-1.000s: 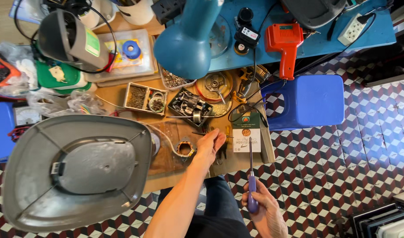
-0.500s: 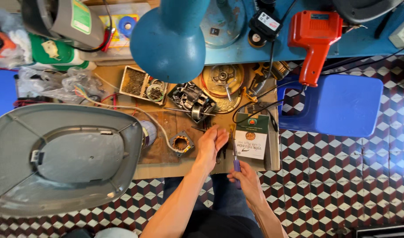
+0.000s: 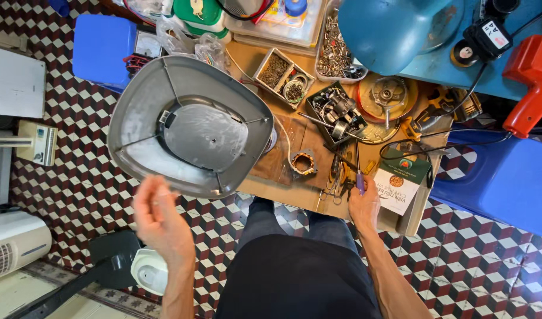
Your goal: The person assembles a small appliance by using a screwdriver to fasten screws into a plastic housing. They repeatedly insert and tighten screws, flip the housing to access different sides, and align internal components before securing the cover.
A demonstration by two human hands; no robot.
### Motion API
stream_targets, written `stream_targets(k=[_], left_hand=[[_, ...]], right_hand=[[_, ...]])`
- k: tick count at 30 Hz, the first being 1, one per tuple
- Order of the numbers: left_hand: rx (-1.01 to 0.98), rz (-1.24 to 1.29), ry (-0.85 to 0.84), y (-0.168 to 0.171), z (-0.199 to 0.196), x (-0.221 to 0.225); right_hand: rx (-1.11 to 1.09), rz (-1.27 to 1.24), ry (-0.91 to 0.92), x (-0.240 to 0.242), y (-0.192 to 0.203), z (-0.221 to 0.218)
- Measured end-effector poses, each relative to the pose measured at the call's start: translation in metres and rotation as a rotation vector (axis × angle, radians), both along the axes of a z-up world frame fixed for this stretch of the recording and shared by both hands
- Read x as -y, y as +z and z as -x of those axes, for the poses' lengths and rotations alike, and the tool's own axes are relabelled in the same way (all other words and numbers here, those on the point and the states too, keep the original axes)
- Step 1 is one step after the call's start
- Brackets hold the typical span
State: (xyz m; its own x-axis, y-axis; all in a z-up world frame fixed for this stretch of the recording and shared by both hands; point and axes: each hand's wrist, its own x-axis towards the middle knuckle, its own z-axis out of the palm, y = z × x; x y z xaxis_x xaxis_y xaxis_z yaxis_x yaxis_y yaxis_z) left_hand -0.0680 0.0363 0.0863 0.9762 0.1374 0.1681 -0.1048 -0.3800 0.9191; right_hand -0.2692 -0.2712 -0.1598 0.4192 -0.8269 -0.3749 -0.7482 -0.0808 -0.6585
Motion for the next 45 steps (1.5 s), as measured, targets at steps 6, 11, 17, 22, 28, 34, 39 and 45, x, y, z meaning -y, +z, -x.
stream_targets(k=[6, 11, 17, 22, 28, 34, 39, 45], left_hand=[[0.21, -0.131, 0.022, 0.035, -0.067, -0.038], [-0.111, -0.009, -0.155, 0.029, -0.102, -0.063], [-0.109, -0.185, -0.225, 0.022, -0.115, -0.073], [-0.096, -0.132, -0.294, 0.018, -0.107, -0.074], [-0.516, 0.443, -0.48, -0.002, -0.132, -0.103], [-0.966, 0.594, -0.147, -0.079, -0.169, -0.087], [-1.056, 0.602, -0.234, -0.119, -0.198, -0.075], [-1.053, 1.161, -0.386, -0.103, -0.199, -0.072]], right_hand=[[-0.037, 0.077, 0.035, -0.028, 0.033, -0.005], [0.175, 0.476, 0.199, -0.061, 0.061, -0.042], [0.593, -0.832, -0.045, -0.144, 0.028, -0.15], [0.838, -1.278, -0.284, -0.187, 0.026, -0.195], [0.856, -1.222, -0.421, -0.199, 0.039, -0.213], [0.28, -0.284, -0.127, -0.208, 0.12, -0.206], [0.37, -0.092, 0.273, -0.238, 0.239, -0.247], [0.057, 0.363, 0.674, -0.302, 0.304, -0.338]])
